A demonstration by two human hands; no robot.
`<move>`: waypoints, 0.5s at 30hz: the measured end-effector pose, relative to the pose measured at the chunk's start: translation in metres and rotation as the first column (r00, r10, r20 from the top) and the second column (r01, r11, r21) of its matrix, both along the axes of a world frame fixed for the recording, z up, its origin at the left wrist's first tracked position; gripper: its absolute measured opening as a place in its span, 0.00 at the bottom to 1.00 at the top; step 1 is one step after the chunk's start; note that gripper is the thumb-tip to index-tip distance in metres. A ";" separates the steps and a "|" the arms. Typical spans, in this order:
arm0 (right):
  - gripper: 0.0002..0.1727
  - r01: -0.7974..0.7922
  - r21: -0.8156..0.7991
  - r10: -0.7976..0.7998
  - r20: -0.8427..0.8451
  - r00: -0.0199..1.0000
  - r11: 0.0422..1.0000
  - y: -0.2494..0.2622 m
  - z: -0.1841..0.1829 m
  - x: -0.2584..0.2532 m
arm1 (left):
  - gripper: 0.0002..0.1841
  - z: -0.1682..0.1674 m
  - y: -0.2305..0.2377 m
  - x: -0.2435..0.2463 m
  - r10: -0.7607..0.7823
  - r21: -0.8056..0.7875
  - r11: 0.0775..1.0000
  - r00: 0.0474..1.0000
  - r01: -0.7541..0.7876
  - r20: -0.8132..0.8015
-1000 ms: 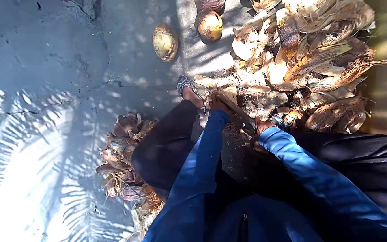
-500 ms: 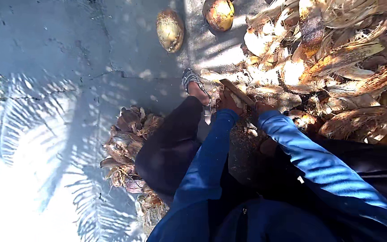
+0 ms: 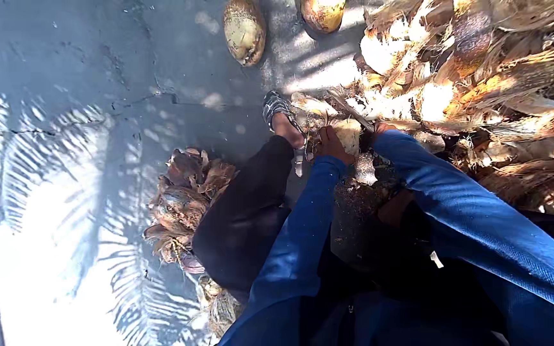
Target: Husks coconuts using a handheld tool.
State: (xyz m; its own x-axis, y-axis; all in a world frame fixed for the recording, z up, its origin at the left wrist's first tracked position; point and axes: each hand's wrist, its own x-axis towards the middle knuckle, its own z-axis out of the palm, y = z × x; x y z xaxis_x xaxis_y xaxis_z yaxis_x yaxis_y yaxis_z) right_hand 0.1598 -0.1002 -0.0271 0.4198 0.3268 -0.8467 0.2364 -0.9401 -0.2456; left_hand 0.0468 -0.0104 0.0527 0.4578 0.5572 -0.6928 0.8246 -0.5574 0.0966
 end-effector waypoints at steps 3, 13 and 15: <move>0.26 0.038 0.134 -0.037 -0.011 0.999 0.990 -0.016 -0.009 0.006 | 0.66 -0.003 0.015 0.001 0.029 -0.062 0.998 0.999 -0.028 0.024; 0.28 0.102 0.182 -0.113 0.051 0.992 0.978 -0.058 0.049 -0.041 | 0.64 -0.016 0.037 -0.002 0.115 -0.117 0.988 0.987 -0.102 0.110; 0.32 0.075 0.120 -0.080 0.041 0.996 0.990 -0.055 0.034 -0.043 | 0.65 -0.017 0.042 -0.002 0.123 -0.119 0.987 0.987 -0.111 0.104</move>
State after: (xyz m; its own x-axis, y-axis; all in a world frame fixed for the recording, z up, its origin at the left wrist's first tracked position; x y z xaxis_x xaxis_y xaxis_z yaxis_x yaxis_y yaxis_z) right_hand 0.1166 -0.1553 0.0073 0.4856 0.3884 -0.7832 0.1774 -0.9210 -0.3468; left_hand 0.0448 0.0314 0.0356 0.4715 0.5327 -0.7028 0.8642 -0.4379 0.2478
